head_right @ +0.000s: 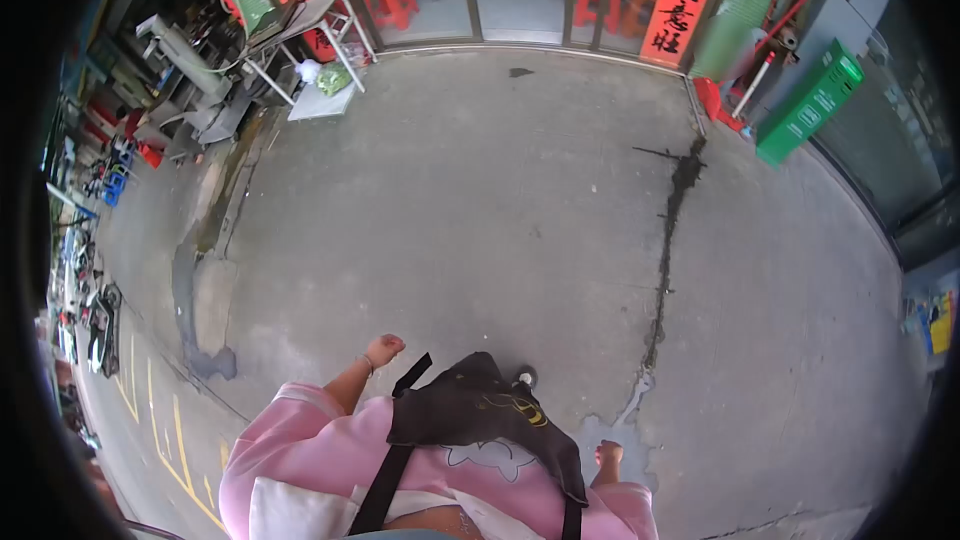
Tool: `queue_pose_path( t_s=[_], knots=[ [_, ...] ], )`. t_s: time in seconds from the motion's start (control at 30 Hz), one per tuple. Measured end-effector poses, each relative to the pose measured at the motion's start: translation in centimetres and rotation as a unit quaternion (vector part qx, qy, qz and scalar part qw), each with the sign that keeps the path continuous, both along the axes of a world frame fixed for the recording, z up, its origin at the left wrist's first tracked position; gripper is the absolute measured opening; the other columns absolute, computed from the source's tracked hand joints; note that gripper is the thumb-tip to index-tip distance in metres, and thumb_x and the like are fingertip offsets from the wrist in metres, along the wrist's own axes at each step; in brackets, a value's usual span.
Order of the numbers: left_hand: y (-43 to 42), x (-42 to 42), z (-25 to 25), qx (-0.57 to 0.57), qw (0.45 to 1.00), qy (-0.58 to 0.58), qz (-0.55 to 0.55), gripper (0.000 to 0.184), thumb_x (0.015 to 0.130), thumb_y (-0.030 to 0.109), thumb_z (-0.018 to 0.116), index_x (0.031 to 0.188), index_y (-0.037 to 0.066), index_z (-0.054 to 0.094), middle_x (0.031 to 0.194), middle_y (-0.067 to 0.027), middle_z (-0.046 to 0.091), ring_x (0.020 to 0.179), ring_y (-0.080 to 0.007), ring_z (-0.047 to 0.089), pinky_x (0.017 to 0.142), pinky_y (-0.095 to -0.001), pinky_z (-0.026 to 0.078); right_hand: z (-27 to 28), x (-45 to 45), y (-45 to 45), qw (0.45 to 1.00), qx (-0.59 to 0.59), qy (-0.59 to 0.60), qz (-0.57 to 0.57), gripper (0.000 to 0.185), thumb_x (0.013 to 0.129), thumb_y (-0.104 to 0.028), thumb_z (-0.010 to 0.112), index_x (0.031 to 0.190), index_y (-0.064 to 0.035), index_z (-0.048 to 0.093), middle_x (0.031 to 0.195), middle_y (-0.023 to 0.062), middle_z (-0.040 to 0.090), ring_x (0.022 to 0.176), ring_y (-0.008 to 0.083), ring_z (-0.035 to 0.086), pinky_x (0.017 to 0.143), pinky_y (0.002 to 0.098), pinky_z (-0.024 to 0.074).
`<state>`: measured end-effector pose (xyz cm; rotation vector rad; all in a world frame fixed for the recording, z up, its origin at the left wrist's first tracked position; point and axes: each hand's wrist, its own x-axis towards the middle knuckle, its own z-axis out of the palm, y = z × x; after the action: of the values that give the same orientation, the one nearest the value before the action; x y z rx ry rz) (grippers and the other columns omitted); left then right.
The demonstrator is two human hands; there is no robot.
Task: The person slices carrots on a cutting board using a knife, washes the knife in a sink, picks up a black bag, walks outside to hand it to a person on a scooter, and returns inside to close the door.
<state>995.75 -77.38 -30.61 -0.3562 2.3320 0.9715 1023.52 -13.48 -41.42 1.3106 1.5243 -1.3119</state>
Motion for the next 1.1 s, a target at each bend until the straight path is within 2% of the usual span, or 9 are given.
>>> queue_pose_path(
  t_s=[0.1,0.2,0.43,0.57,0.83,0.9,0.93,0.97,1.1],
  knots=[
    [0.5,-5.9,0.9,-0.012,0.98,0.036,0.194,0.033,0.08,0.037,0.067,0.096,0.008,0.07,0.095,-0.0149,0.07,0.093,-0.0286,0.066,0.085,-0.0369,0.051,2.1,-20.5,5.3,0.987,0.058,0.134,-0.073,0.011,0.08,-0.01,0.05,0.072,-0.0064,0.057,0.056,0.0065,0.053,0.042,0.0157,0.048,0.036,0.0302,0.0343],
    [0.8,-11.2,0.2,-0.064,0.969,-0.052,0.232,0.035,0.081,0.039,0.063,0.1,0.01,0.069,0.1,-0.0156,0.069,0.099,-0.0306,0.065,0.089,-0.0384,0.049,2.2,-43.8,8.6,0.948,0.147,0.277,-0.046,0.014,0.086,-0.014,0.051,0.085,-0.0035,0.061,0.059,0.0073,0.054,0.042,0.0146,0.048,0.034,0.0272,0.0351],
    [4.7,-34.6,-5.9,-0.085,0.954,-0.193,0.213,0.05,0.081,0.046,0.059,0.115,0.009,0.067,0.114,-0.0176,0.065,0.109,-0.0342,0.06,0.093,-0.0411,0.047,5.2,-83.8,3.3,0.953,0.071,0.289,0.058,0.02,0.087,-0.022,0.052,0.093,-0.0063,0.062,0.07,0.009,0.058,0.056,0.0188,0.056,0.044,0.0336,0.0412],
    [11.0,-58.0,1.7,-0.074,0.996,-0.002,0.049,0.042,0.082,0.039,0.053,0.104,0.007,0.069,0.109,-0.0192,0.066,0.102,-0.0366,0.062,0.09,-0.0433,0.049,8.2,-100.7,2.7,0.958,0.047,0.243,0.144,0.025,0.087,-0.028,0.054,0.098,-0.007,0.063,0.076,0.0105,0.061,0.063,0.02,0.059,0.051,0.0348,0.0443],
    [24.6,-95.7,2.0,0.125,0.959,0.129,0.222,0.034,0.086,0.03,0.062,0.104,0.002,0.065,0.096,-0.014,0.069,0.087,-0.0222,0.065,0.08,-0.0347,0.051,4.5,-126.0,22.3,0.955,0.075,0.137,0.251,0.038,0.085,-0.038,0.057,0.107,-0.0084,0.065,0.089,0.0135,0.068,0.077,0.0224,0.067,0.065,0.0373,0.0505],
    [26.9,-102.0,-0.9,0.215,0.927,0.115,0.284,0.027,0.086,0.022,0.065,0.099,-0.001,0.065,0.086,-0.0082,0.068,0.076,-0.0141,0.063,0.071,-0.0298,0.053,3.4,-131.4,24.8,0.633,0.19,0.154,0.735,0.042,0.085,-0.041,0.057,0.11,-0.0088,0.066,0.093,0.0143,0.069,0.081,0.023,0.069,0.069,0.0379,0.052],
    [27.1,-103.9,-2.7,0.263,0.915,0.084,0.295,0.026,0.086,0.021,0.065,0.097,-0.002,0.065,0.084,-0.0068,0.066,0.074,-0.0158,0.063,0.067,-0.0307,0.053,4.5,-133.4,24.6,0.696,0.223,0.168,0.662,0.043,0.085,-0.043,0.058,0.111,-0.0089,0.066,0.094,0.0147,0.07,0.082,0.0233,0.069,0.071,0.0382,0.0528],
    [27.0,-105.8,-3.5,0.264,0.928,0.012,0.262,0.028,0.087,0.023,0.064,0.099,-0.003,0.064,0.083,-0.0072,0.065,0.074,-0.0183,0.063,0.065,-0.0317,0.053,4.9,-138.1,24.8,0.922,0.225,0.203,0.24,0.048,0.081,-0.05,0.062,0.108,-0.011,0.068,0.1,0.0155,0.069,0.088,0.0261,0.069,0.073,0.0379,0.053],
    [30.3,-122.3,-2.4,0.175,0.965,-0.135,0.139,0.026,0.088,0.024,0.062,0.094,-0.001,0.063,0.078,-0.0069,0.062,0.068,-0.0178,0.061,0.061,-0.0315,0.051,27.1,-158.8,24.4,0.861,-0.113,0.465,-0.172,0.069,0.089,-0.068,0.041,0.085,-0.002,0.062,0.075,0.0067,0.061,0.078,0.0198,0.062,0.086,0.0351,0.0501]
  ],
)
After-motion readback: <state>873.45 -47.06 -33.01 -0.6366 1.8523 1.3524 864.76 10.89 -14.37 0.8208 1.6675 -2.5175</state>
